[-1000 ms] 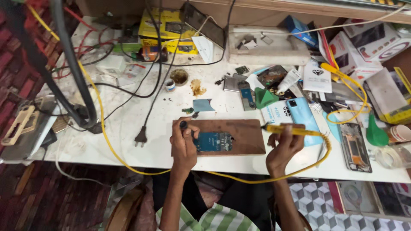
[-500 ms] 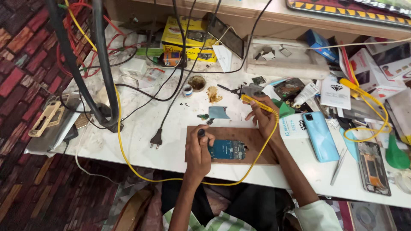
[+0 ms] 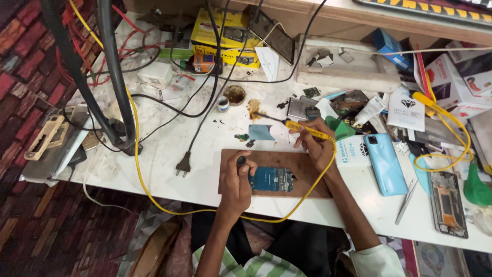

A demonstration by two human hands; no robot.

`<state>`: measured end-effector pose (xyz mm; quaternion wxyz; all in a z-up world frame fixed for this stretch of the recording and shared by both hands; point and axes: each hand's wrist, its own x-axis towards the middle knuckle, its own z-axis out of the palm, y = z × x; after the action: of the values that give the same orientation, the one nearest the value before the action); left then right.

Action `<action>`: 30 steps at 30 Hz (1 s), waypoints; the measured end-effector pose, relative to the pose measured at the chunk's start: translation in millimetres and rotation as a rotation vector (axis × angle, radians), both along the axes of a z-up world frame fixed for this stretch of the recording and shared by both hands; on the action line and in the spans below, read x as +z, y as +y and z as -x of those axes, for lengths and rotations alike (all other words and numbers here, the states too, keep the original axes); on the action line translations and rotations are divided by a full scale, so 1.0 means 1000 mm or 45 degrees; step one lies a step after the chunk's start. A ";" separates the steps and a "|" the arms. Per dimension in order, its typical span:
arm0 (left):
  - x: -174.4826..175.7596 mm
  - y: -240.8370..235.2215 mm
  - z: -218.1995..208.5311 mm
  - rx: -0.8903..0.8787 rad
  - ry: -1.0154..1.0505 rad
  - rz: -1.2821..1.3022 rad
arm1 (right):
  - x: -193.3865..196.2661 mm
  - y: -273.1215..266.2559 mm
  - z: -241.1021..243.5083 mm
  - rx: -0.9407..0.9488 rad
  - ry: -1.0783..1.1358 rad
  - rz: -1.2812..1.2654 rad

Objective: The person uses a soldering iron and a screwdriver to work on a blue circuit board placed on a wooden block. They repeatedly apply heat to specific points on the board while holding it steady, occasionally adjusting the board's position. The workspace is cluttered with various electronic parts and tools.

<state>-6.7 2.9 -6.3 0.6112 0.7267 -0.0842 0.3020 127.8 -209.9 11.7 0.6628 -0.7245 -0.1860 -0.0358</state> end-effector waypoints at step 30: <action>-0.010 -0.001 0.001 -0.010 -0.083 -0.031 | 0.015 0.005 0.010 0.079 -0.053 0.091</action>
<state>-7.5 1.4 -16.1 0.6006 0.7234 -0.1107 0.3220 117.5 -204.8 27.0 0.6332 -0.7407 -0.2233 -0.0234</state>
